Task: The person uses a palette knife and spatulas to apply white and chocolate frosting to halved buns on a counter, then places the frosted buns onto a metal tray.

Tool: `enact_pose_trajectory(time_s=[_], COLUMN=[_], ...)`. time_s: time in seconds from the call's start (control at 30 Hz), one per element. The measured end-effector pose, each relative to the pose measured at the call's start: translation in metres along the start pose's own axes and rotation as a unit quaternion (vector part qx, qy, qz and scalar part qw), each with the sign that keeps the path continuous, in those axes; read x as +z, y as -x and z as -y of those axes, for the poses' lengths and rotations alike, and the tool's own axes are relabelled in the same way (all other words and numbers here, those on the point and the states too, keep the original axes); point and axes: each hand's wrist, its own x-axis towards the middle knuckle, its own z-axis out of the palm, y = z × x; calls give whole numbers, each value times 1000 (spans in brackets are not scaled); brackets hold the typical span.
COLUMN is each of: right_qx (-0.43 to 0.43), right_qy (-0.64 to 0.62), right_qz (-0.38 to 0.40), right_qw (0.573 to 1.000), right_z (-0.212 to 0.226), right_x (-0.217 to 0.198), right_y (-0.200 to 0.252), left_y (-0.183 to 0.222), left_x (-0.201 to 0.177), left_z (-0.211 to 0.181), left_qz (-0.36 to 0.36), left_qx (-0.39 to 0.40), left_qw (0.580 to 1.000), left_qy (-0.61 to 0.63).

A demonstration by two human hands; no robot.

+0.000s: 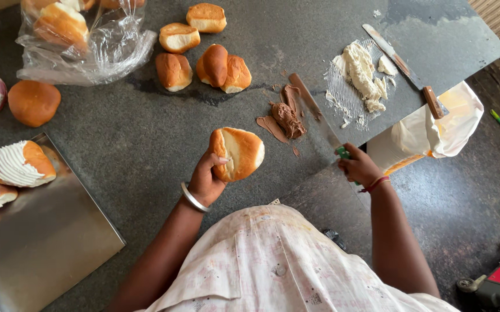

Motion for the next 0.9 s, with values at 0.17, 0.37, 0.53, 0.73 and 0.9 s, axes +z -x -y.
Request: enact_pose_trajectory(time_s=[0.17,0.37,0.53,0.73,0.9], right_qx=[43,-95,29,50,-5], right_qy=[137,397,470,499,270], right_qz=[-84,-149,-53,-46,-8], right_qw=[986,901,881,864,963], right_z=[20,41,65,10,-86], right_x=[-21,-14,-11,-42,-63], right_y=[5,-33,-4,35,71], left_y=[11,-5,-11,-19,-23], left_x=[-4,5,10,5,-2], left_z=[-4,-10,0,15,15], left_qz=[-92,-45,-72,-104,-105], left_qx=[-14,55,74,74,110], left_qw=[994,996,991,990,986], left_qy=[48,53,85,63,62])
